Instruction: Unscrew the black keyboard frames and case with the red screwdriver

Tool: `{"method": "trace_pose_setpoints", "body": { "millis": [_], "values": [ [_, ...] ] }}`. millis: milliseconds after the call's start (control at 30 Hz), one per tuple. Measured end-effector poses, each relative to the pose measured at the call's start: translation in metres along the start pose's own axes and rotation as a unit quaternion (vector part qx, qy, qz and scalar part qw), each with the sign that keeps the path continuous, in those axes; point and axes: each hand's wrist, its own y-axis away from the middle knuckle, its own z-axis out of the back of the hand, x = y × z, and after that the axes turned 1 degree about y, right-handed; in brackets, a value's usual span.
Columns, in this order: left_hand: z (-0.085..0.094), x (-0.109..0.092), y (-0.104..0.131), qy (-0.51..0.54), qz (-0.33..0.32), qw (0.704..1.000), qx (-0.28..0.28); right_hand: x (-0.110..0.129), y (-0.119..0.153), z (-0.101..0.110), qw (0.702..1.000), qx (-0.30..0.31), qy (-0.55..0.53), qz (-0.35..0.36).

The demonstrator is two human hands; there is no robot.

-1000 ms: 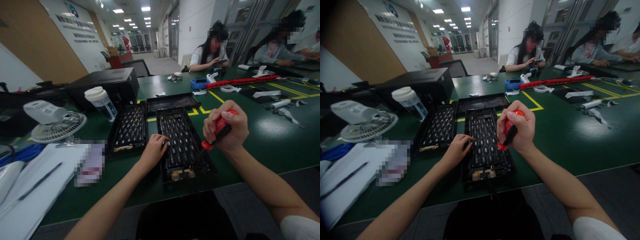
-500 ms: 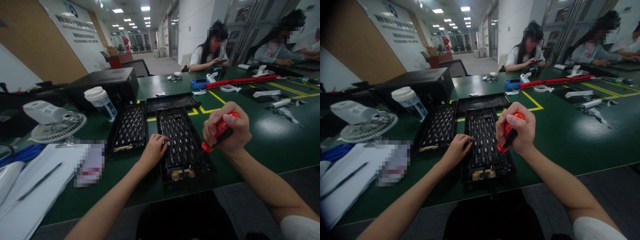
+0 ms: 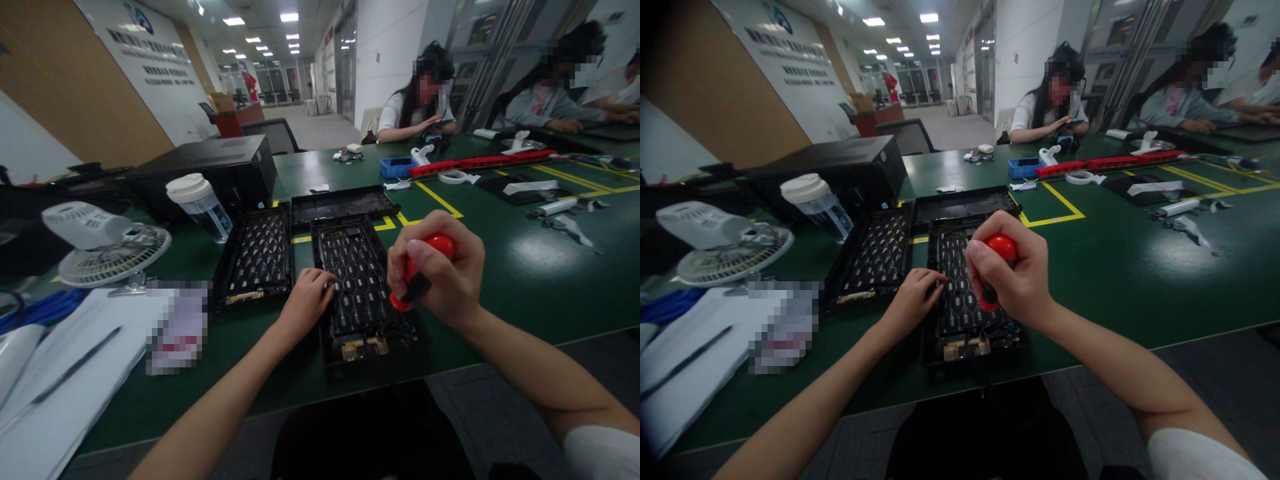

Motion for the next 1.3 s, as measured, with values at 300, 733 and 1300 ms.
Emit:
{"method": "trace_pose_setpoints", "body": {
  "millis": [300,733,1300],
  "values": [
    [-0.002,0.001,0.001,-0.012,-0.006,1.000,-0.015,-0.011,0.004,-0.007,0.997,0.075,0.005,0.012],
    [0.002,0.000,0.000,0.016,-0.001,1.000,0.005,-0.007,-0.006,-0.005,0.999,0.020,-0.041,0.010],
    [0.009,-0.053,0.009,0.095,-0.029,0.990,0.102,0.011,-0.020,-0.008,0.993,-0.091,-0.067,0.047]
  ]
}}
